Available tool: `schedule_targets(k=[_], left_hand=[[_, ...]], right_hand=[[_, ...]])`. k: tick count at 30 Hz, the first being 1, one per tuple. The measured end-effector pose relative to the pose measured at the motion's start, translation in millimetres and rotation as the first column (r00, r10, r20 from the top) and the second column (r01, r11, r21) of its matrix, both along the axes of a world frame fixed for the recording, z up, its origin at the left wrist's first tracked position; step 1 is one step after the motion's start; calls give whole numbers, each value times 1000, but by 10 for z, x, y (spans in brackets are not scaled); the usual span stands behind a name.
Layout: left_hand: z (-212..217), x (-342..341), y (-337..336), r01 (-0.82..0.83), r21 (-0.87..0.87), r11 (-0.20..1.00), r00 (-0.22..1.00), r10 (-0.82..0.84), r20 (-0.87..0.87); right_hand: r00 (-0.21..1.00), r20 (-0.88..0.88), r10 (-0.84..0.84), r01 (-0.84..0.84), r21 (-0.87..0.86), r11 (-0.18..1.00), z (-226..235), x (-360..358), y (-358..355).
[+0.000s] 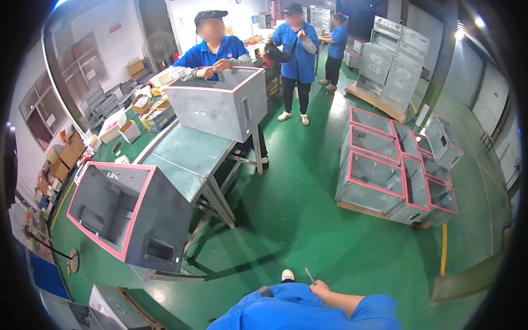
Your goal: Manually deburring or grinding the edges of cutouts on metal enclosure boxes using a metal file.
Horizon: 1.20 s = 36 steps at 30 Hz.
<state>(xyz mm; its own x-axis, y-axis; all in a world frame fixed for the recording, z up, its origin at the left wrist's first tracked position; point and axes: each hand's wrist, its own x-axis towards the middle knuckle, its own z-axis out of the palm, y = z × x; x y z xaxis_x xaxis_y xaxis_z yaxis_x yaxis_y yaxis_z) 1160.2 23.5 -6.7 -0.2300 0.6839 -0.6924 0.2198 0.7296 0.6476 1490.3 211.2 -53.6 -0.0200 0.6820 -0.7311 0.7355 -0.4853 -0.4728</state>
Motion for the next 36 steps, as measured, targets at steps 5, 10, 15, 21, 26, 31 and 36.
schedule_targets(k=[5, 10, 15, 21, 26, 31, 36], left_hand=[[0, -20, -85, -26, -8, 1000, 999, 26, 33], [10, -99, -307, -96, -46, 994, 983, 102, 154], [460, -413, -753, -68, -93, 993, 921, 98, 377], [2912, -276, 979, 255, 910, 328, 940, 136, -313], [3684, 192, 1318, 211, 870, -445, 977, 84, -194], [3844, 233, 1422, 92, 806, -584, 980, -89, -176], [3834, 279, 1410, 21, 855, -518, 987, -128, -101]], right_hand=[[998, 51, -30, 31, -32, 999, -80, -30, 12], [994, 110, -20, 14, 49, 999, -166, -1, 17], [997, 69, 38, -39, 1, 999, 37, -81, 135], [989, 102, 111, -120, 88, 989, -122, -117, 226], [993, 21, 113, -114, 93, 989, -81, -148, 166], [999, 45, 30, -36, 117, 992, -111, -119, 93], [998, 64, 18, -26, 115, 993, -104, -115, 85]])
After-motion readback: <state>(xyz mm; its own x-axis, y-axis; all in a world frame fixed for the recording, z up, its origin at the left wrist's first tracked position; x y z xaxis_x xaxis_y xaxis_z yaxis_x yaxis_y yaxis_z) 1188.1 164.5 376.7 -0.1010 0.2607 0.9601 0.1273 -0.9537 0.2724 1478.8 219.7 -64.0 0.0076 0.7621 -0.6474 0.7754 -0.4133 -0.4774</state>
